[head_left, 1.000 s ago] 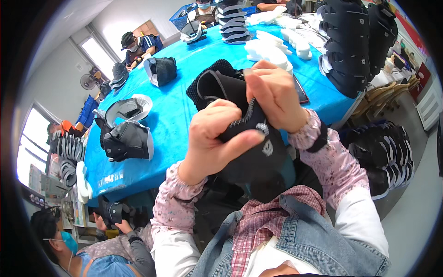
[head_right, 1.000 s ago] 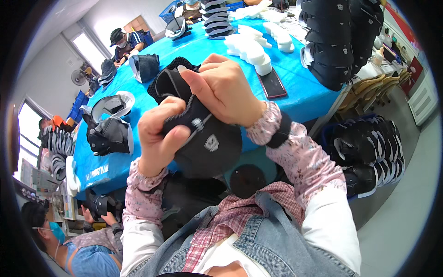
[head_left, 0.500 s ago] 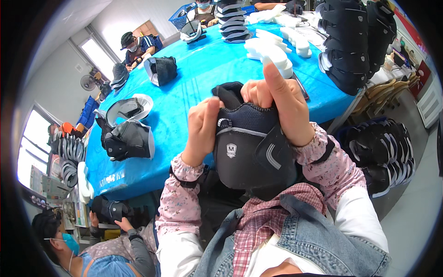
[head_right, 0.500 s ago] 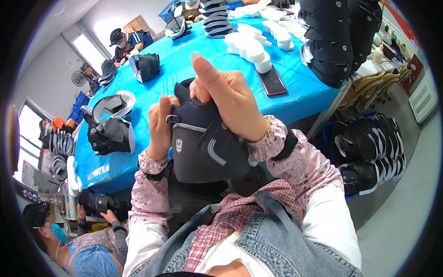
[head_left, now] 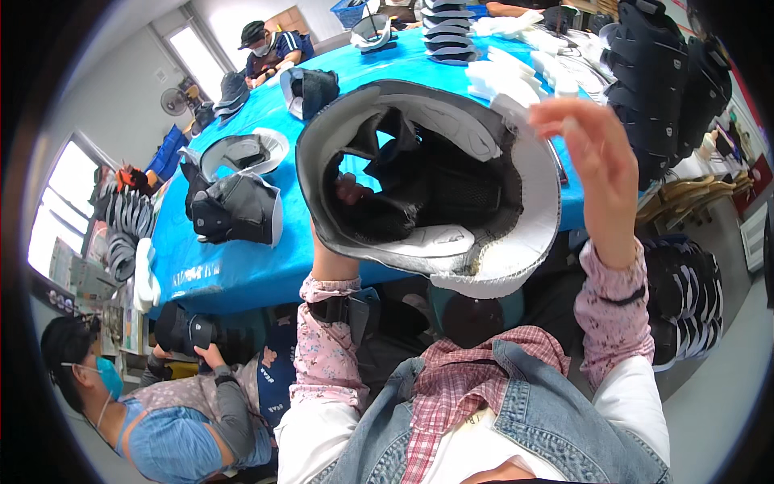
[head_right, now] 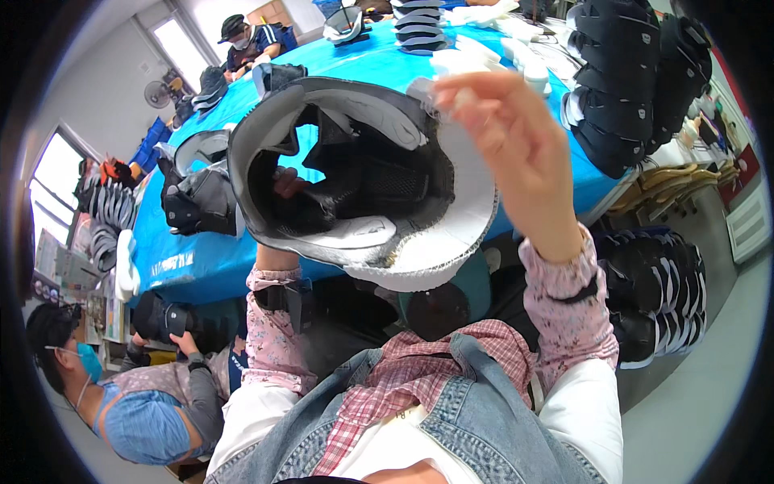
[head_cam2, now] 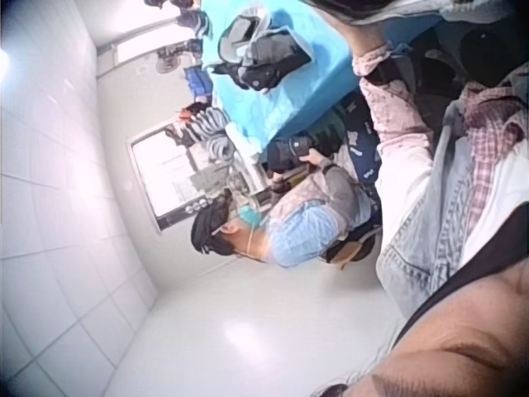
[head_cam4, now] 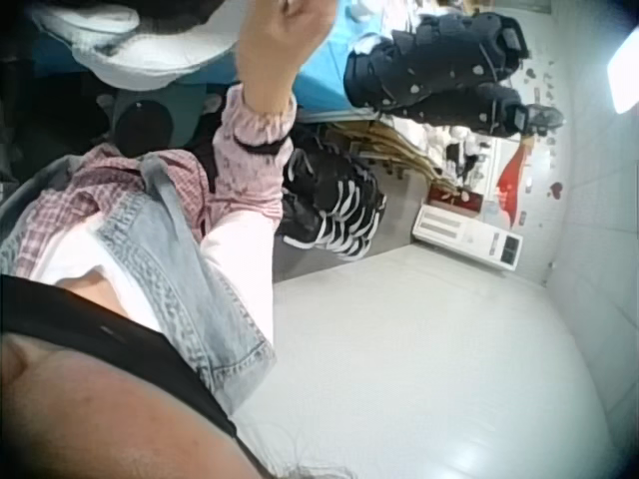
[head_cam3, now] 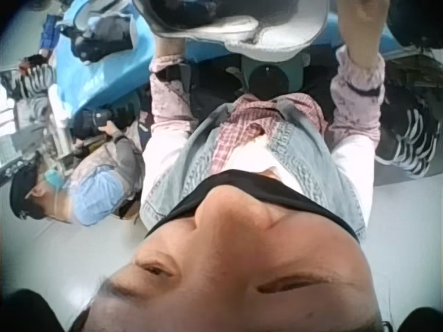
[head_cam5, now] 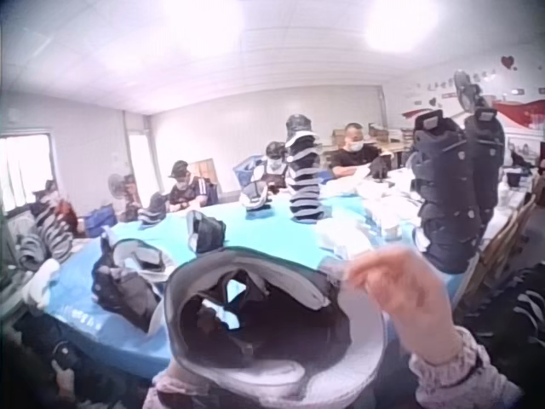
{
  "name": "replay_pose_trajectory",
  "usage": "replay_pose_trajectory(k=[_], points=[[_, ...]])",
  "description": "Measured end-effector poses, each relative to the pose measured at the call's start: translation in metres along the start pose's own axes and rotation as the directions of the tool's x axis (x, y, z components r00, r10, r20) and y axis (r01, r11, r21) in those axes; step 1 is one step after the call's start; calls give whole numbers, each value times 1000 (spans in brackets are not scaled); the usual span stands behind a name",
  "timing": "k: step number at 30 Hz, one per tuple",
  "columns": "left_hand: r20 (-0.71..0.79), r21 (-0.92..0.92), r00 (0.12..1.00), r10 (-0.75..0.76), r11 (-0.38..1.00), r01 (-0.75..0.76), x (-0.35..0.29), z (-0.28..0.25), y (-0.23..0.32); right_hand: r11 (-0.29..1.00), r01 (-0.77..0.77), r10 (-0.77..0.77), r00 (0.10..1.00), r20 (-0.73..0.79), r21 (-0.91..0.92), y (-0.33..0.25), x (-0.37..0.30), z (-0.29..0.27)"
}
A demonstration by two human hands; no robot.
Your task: The person picks up a white foam lining and inserts it into the interior of a black shoe upper, then uses their hands to press and smooth the lining into place against the inner walls of the upper.
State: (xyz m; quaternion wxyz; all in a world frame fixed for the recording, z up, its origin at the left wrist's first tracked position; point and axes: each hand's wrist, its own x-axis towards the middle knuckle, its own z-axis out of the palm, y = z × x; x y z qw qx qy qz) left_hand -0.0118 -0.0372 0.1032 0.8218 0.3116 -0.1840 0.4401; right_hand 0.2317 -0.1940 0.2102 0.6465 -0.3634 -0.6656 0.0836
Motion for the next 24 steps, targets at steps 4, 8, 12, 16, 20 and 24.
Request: replay_pose_trajectory(k=[4, 8, 12, 16, 20, 24], points=[[-225, 214, 966, 128, 974, -79, -6, 9, -2, 968, 144, -53, 916, 397, -203, -14, -8, 17], [-68, 289, 998, -15, 957, 35, -4, 17, 5, 943, 246, -101, 853, 512, -223, 3, -9, 38], [-251, 516, 961, 115, 856, 32, 7, 69, -15, 859, 295, -69, 877, 475, -419, 18, -3, 56], [-403, 619, 852, 334, 785, -15, 12, 53, -12, 652, 412, -117, 884, 452, -637, 20, -8, 82], [-438, 638, 718, 542, 750, -177, 17, 54, -4, 755, 252, -134, 963, 233, -606, 34, -4, 63], [-418, 646, 687, 594, 726, -234, 3, 25, 24, 785, 260, -141, 959, 247, -562, 32, -1, 56]])
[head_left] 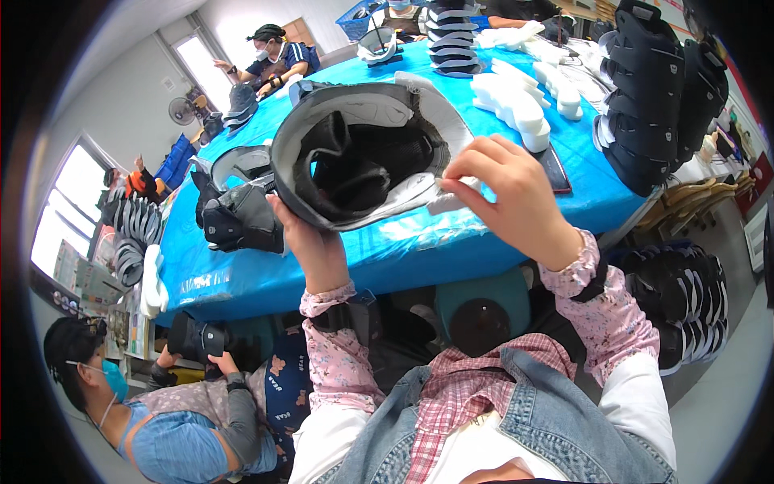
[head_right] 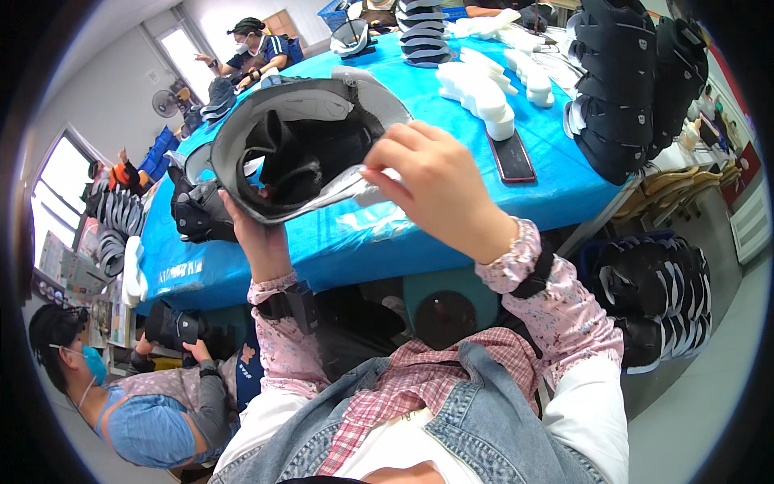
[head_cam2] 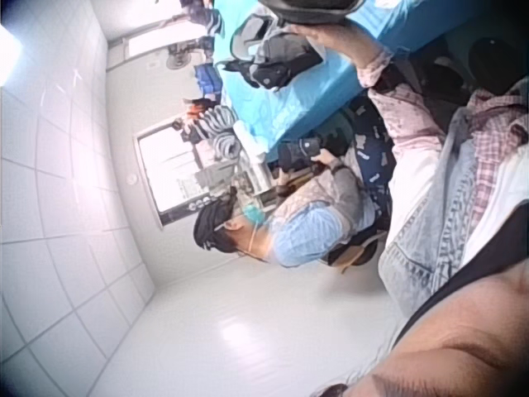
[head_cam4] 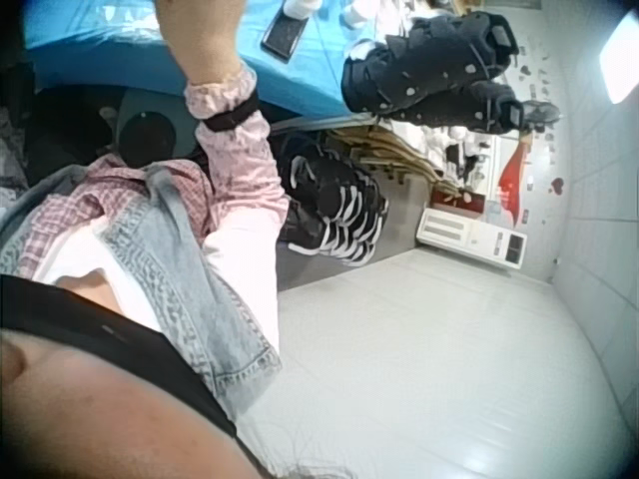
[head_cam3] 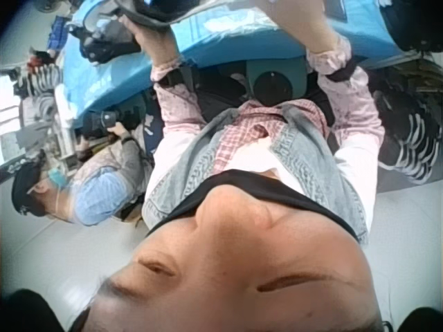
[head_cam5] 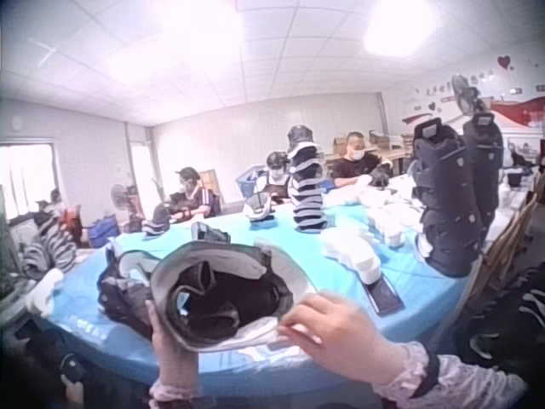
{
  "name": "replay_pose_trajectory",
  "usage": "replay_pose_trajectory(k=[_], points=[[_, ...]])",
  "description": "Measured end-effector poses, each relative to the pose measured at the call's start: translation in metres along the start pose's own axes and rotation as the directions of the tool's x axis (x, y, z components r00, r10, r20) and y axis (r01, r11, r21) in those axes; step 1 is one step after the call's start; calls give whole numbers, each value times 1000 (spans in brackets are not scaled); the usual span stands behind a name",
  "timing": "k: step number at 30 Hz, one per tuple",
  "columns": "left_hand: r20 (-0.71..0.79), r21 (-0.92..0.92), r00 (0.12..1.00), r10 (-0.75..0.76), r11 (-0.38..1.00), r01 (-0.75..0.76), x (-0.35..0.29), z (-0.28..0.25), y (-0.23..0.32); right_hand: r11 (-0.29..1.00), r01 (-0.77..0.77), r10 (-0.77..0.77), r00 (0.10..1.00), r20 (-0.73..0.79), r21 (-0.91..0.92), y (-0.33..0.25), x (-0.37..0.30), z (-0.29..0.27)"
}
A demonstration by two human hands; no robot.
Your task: The person picks up a white foam lining and inserts it into the interior of a black shoe upper, then uses their hands to press and smooth the lining into place against the inner walls of the upper.
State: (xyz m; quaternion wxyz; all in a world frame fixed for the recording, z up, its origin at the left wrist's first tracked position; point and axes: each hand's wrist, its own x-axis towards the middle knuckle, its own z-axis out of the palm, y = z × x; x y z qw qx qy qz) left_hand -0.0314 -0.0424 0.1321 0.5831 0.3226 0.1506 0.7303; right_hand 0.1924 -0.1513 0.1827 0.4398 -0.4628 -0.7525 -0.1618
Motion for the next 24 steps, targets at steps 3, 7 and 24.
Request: replay_pose_trajectory(k=[3, 7, 24], points=[[63, 89, 997, -50, 995, 45, -21, 28, 5, 971, 235, -224, 959, -173, 43, -20, 21, 23], [183, 255, 980, -80, 966, 31, -39, 42, 0, 926, 292, -269, 955, 121, -240, -10, 21, 29], [60, 184, 997, 41, 982, -52, -42, 48, 19, 993, 116, -115, 992, 49, -14, -8, -2, -27]])
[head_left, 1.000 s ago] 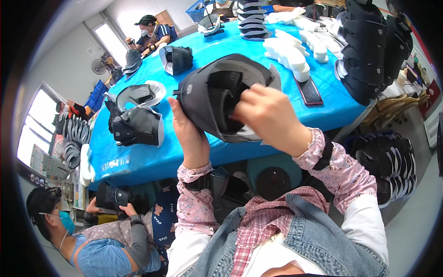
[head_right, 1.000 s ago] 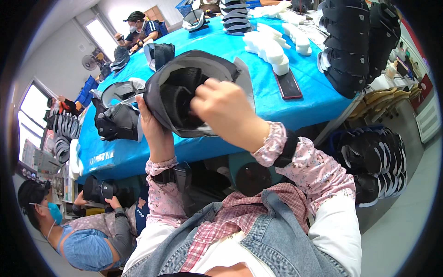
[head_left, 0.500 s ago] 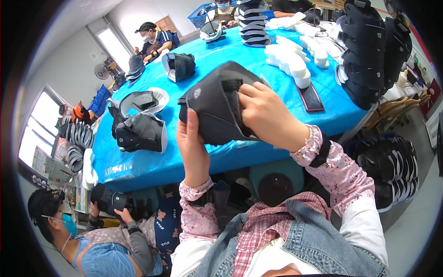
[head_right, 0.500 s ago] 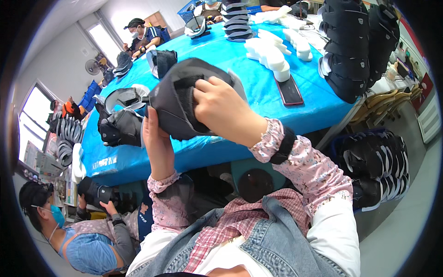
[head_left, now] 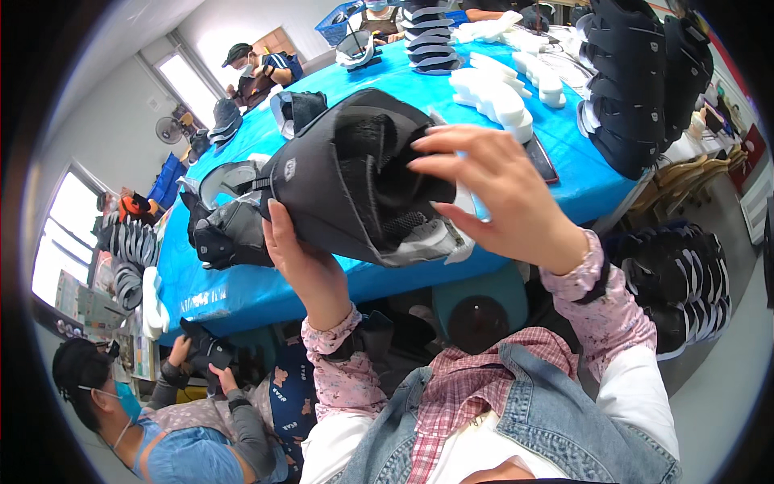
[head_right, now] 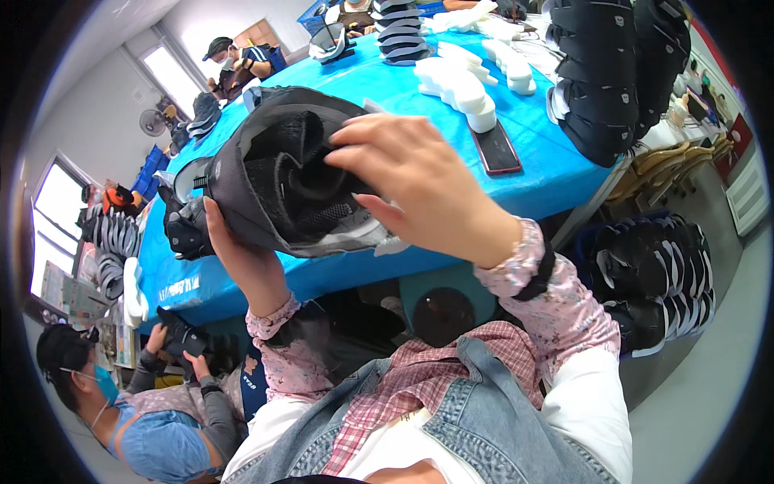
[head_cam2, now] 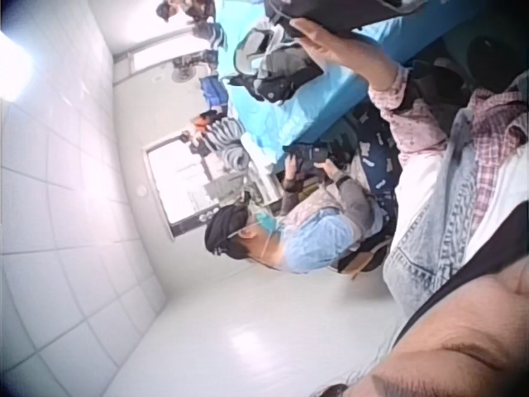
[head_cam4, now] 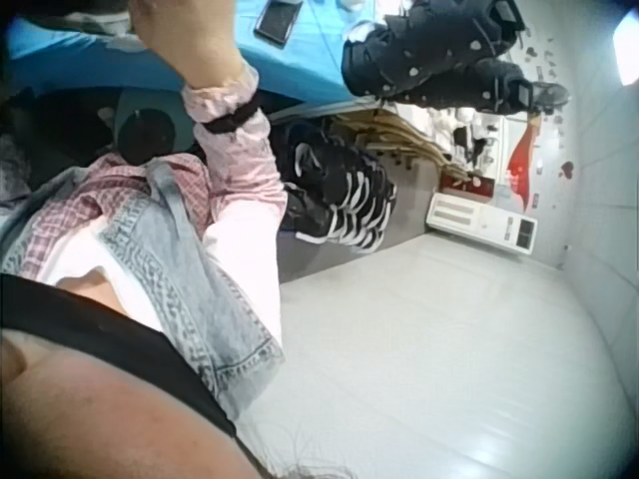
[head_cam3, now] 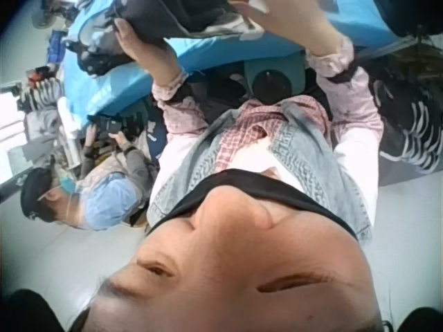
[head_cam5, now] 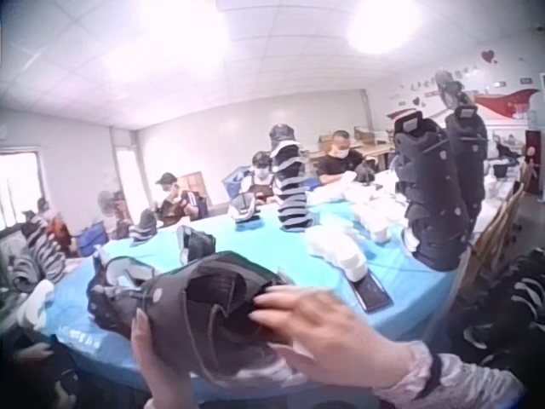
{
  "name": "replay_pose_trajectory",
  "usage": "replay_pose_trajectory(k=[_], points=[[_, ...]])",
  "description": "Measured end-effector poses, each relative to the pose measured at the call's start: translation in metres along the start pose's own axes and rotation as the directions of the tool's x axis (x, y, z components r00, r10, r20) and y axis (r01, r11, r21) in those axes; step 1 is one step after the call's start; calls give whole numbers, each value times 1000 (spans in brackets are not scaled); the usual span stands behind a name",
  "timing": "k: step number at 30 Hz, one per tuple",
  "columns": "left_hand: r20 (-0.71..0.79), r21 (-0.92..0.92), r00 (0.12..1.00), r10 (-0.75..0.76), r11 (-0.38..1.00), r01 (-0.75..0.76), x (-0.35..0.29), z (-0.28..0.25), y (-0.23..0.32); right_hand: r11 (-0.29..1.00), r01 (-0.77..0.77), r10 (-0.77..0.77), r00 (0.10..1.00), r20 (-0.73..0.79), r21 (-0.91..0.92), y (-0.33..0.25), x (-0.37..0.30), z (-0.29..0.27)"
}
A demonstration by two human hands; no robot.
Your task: The person picks up a white foam lining and inserts it into the interior of a black shoe upper, then uses their hands to press and smooth the lining into place against the inner walls of the upper.
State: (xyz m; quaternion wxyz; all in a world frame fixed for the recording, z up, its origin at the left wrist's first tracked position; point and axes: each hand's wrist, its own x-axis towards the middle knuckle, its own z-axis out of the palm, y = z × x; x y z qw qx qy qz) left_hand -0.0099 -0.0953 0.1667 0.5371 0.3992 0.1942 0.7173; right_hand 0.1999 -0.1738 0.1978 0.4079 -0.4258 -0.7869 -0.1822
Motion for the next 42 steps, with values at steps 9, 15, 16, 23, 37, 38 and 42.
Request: replay_pose_trajectory(k=[9, 15, 16, 23, 37, 38, 42], points=[[168, -237, 986, -6, 970, 46, 41, -58, -10, 912, -322, 351, 933, -76, 255, 9, -14, 19], [321, -252, 946, -39, 959, 125, 22, -29, -15, 807, -549, 516, 834, 195, 215, 18, -25, 3], [205, -192, 976, -74, 975, 115, 14, -7, -8, 912, -377, 366, 926, 95, 163, 25, -26, 2], [86, 1, 996, 17, 1000, -17, -2, 27, 6, 903, -341, 338, 939, 61, 261, 11, 4, -11], [409, 258, 906, -105, 966, -5, 23, 45, -24, 981, 193, -194, 978, 81, 17, -35, -12, 24], [360, 231, 927, -101, 973, 16, 30, 41, -35, 984, 178, -176, 979, 100, -8, -33, -12, 23], [423, 268, 873, -242, 954, 134, 53, 23, -32, 944, 93, -120, 991, -66, -317, 3, 0, 3]])
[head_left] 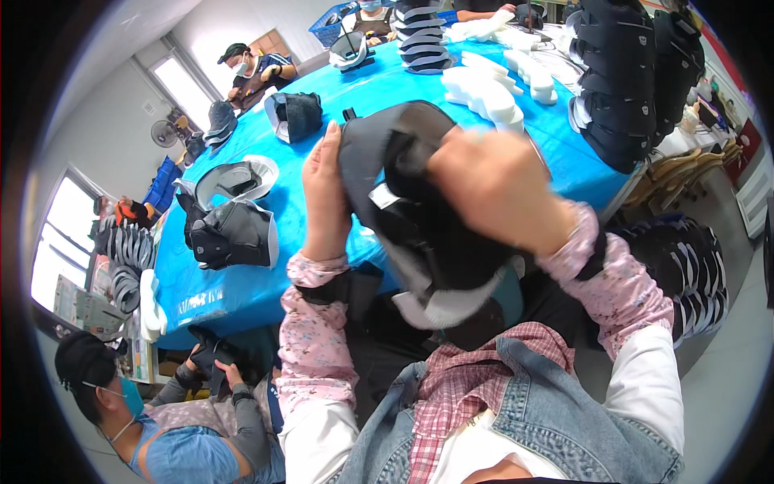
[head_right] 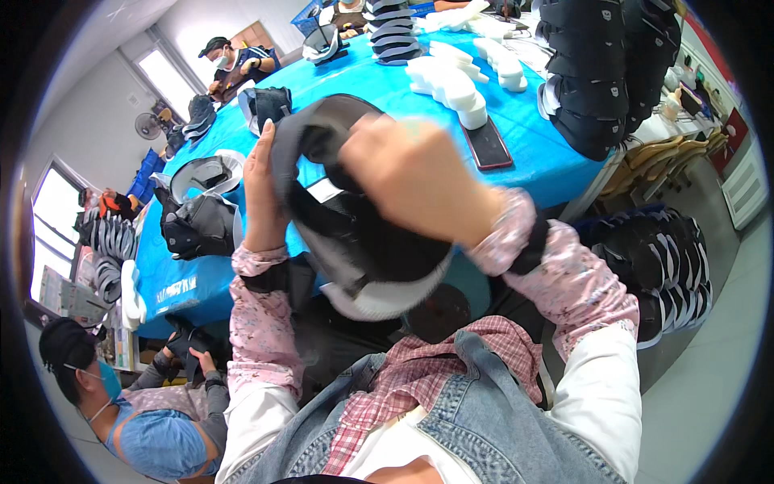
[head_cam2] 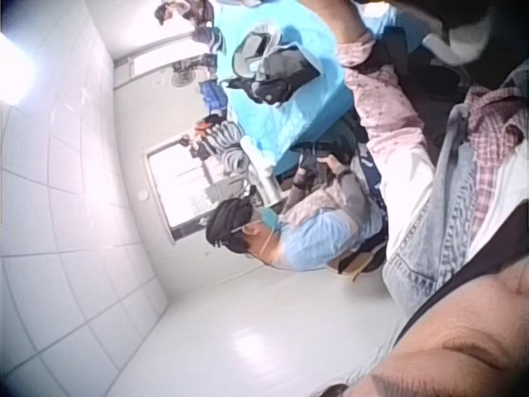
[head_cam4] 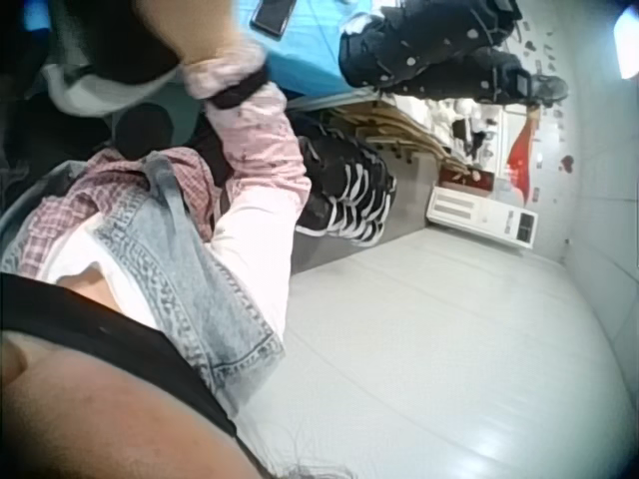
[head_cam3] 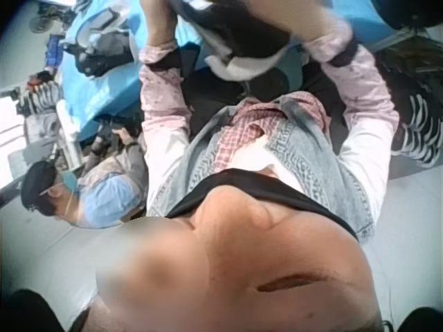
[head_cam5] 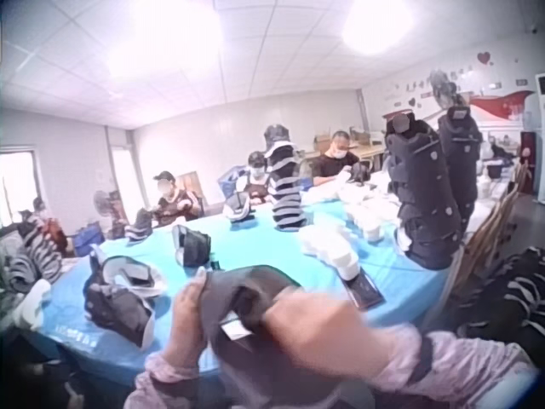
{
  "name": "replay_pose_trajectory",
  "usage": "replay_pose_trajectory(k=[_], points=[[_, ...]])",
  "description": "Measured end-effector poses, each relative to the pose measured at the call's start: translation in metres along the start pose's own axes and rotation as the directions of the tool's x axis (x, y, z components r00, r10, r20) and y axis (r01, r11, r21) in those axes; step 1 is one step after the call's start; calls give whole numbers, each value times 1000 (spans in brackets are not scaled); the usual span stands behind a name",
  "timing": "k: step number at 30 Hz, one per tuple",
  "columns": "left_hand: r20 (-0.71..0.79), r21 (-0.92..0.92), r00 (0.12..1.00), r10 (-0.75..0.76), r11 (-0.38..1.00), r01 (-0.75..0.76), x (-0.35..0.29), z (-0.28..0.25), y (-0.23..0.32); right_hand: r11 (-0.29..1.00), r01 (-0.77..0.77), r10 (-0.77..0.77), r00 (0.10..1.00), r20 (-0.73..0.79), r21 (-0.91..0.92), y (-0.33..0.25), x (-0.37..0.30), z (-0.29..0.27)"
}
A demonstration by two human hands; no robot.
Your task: The person picks up a white foam lining and inserts it into the interior of a black shoe upper, then uses their hands to press and smooth the lining into place against the inner walls of the upper.
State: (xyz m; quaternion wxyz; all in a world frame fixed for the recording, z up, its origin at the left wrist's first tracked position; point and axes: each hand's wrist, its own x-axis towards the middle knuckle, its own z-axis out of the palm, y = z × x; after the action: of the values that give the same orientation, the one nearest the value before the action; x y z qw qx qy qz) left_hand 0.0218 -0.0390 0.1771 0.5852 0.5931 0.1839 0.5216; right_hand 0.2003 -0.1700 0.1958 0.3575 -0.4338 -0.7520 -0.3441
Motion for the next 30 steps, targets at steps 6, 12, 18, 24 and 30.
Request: replay_pose_trajectory(k=[6, 12, 18, 24, 30], points=[[420, -373, 789, -449, 707, 601, 0, -18, -4, 969, -158, 131, 980, 147, 191, 41, -9, -27], [476, -338, 726, -496, 659, 672, -12, -15, -3, 945, -205, 174, 975, 137, 255, 27, 27, -46], [559, -348, 681, -473, 611, 711, -14, -15, -5, 992, -116, 106, 979, 175, 51, -5, 16, -20], [732, -306, 480, -483, 396, 866, -19, -15, -13, 951, -150, 149, 989, 27, 270, 18, 13, -15], [811, -303, 391, -435, 260, 917, -23, -17, -26, 881, -260, 231, 966, 121, 396, 24, 6, -6]])
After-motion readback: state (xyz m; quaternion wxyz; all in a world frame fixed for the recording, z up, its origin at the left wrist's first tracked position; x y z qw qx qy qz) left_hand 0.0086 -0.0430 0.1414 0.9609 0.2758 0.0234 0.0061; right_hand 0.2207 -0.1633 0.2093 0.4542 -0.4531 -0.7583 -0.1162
